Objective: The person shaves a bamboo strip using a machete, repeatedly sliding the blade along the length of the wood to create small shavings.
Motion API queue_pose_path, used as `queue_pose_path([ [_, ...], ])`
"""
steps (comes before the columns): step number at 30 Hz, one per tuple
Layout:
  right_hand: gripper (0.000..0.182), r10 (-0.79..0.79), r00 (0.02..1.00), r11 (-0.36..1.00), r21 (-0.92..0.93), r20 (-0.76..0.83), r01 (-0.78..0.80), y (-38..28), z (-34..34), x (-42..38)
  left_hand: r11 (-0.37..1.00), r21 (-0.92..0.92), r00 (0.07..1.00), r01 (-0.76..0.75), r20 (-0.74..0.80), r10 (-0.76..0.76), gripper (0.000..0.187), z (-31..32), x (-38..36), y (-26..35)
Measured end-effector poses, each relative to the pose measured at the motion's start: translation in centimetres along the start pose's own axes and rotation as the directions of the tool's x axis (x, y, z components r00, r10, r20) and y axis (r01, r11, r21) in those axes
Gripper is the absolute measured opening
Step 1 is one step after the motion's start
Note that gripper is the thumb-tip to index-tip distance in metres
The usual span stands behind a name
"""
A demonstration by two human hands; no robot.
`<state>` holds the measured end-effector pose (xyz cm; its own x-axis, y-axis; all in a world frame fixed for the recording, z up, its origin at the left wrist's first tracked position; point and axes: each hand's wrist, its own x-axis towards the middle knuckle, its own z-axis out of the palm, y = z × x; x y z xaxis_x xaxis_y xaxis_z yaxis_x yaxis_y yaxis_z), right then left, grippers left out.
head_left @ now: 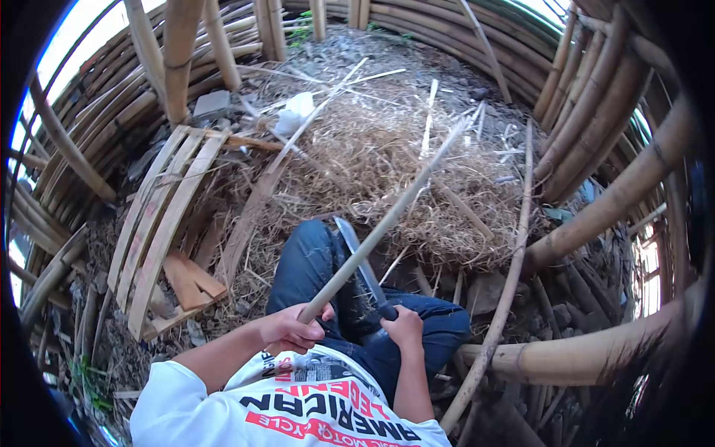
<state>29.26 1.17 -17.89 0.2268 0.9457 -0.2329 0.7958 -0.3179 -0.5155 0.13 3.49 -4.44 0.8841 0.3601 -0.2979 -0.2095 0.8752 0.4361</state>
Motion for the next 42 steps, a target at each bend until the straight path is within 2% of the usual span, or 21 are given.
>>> queue_pose_path([
  [4,0.035,-0.055,0.998,0.998,-0.034,0.011,0.056,0.2,0.2,-0.7,1.0,0.0,1.0,-0.028,0.007,0.028,0.041,1.2,2.8,2.7],
  [6,0.035,-0.057,0.998,0.998,-0.036,0.012,0.058,0.3,0.5,-0.8,0.94,0.342,0.991,-0.006,-0.123,0.051,0.041,1.6,4.6,3.0],
  [7,0.035,-0.06,0.998,0.997,-0.038,0.012,0.06,0.3,0.5,-0.7,0.894,0.448,0.984,-0.002,-0.156,0.081,0.038,2.4,5.3,2.7],
  [8,0.035,-0.059,0.998,0.997,-0.04,0.013,0.059,0.5,0.5,-0.7,0.893,0.449,0.985,-0.007,-0.151,0.084,0.038,2.9,5.6,2.5],
  [10,0.035,-0.065,0.998,0.997,-0.048,0.007,0.066,0.7,0.8,-1.1,0.719,0.695,0.981,0.025,-0.157,0.118,0.036,4.1,5.8,2.1],
  [14,0.035,-0.091,0.996,0.994,-0.066,-0.01,0.091,0.9,0.7,-1.1,0.69,0.72,0.996,0.065,-0.094,0.004,0.035,5.7,4.4,2.9],
  [16,0.035,-0.095,0.995,0.994,-0.044,-0.002,0.095,0.8,0.8,-1.2,0.704,0.702,0.991,0.103,-0.137,-0.008,0.036,5.6,3.6,2.9],
  [18,0.034,-0.108,0.994,0.993,-0.035,0.002,0.108,1.1,1.0,-0.6,0.597,0.802,0.985,0.006,-0.107,0.135,0.04,5.2,3.1,3.4],
  [19,0.032,-0.112,0.994,0.993,-0.028,-0.011,0.111,1.2,1.3,-0.4,0.652,0.757,0.971,0.033,-0.18,0.159,0.042,6.3,2.4,4.1],
  [20,0.032,-0.101,0.995,0.995,-0.023,-0.023,0.1,1.4,1.4,-0.3,0.645,0.763,0.974,0.037,-0.173,0.149,0.042,6.1,2.4,4.7],
  [22,0.031,-0.118,0.993,0.991,-0.06,-0.01,0.117,1.6,1.8,-0.3,0.504,0.861,0.931,-0.071,-0.124,0.343,0.041,5.5,2.3,5.9],
  [23,0.03,-0.138,0.99,0.989,-0.053,-0.029,0.136,2.0,2.4,0.0,0.527,0.832,0.926,-0.174,-0.043,0.374,0.041,5.5,2.3,6.5],
  [26,0.03,-0.148,0.989,0.986,-0.078,-0.029,0.145,2.1,2.4,0.2,0.599,0.753,0.88,-0.273,-0.056,0.471,0.041,8.4,2.9,8.1],
  [28,0.03,-0.135,0.991,0.988,-0.082,-0.011,0.133,2.0,2.3,0.1,0.641,0.72,0.886,-0.266,-0.078,0.456,0.04,8.7,3.6,9.0],
  [30,0.03,-0.123,0.992,0.989,-0.084,-0.001,0.122,1.9,2.2,0.4,0.419,0.879,0.836,-0.227,-0.045,0.548,0.039,8.4,4.4,9.7],
  [32,0.03,-0.138,0.99,0.986,-0.097,-0.015,0.136,2.0,2.4,0.3,0.386,0.895,0.838,-0.221,-0.028,0.546,0.036,8.7,5.2,9.8],
  [34,0.03,-0.131,0.991,0.988,-0.089,-0.013,0.129,1.8,2.2,0.3,0.225,0.972,0.751,-0.063,-0.102,0.652,0.033,8.7,6.2,9.2],
  [36,0.029,-0.127,0.992,0.988,-0.093,-0.001,0.126,1.7,2.0,0.2,0.268,0.962,0.741,-0.058,-0.138,0.657,0.028,6.9,7.3,8.4],
  [38,0.029,-0.13,0.991,0.987,-0.097,0.001,0.13,1.6,2.0,0.1,0.221,0.969,0.716,0.106,-0.229,0.66,0.025,3.9,8.5,7.5],
  [40,0.031,-0.143,0.99,0.982,-0.123,0.007,0.143,1.5,1.8,0.1,0.195,0.977,0.724,0.088,-0.197,0.661,0.026,1.9,8.9,6.6],
  [42,0.029,-0.123,0.992,0.987,-0.105,0.003,0.123,1.4,1.8,0.0,0.509,0.85,0.829,0.137,-0.379,0.41,0.024,0.6,8.9,5.9],
])
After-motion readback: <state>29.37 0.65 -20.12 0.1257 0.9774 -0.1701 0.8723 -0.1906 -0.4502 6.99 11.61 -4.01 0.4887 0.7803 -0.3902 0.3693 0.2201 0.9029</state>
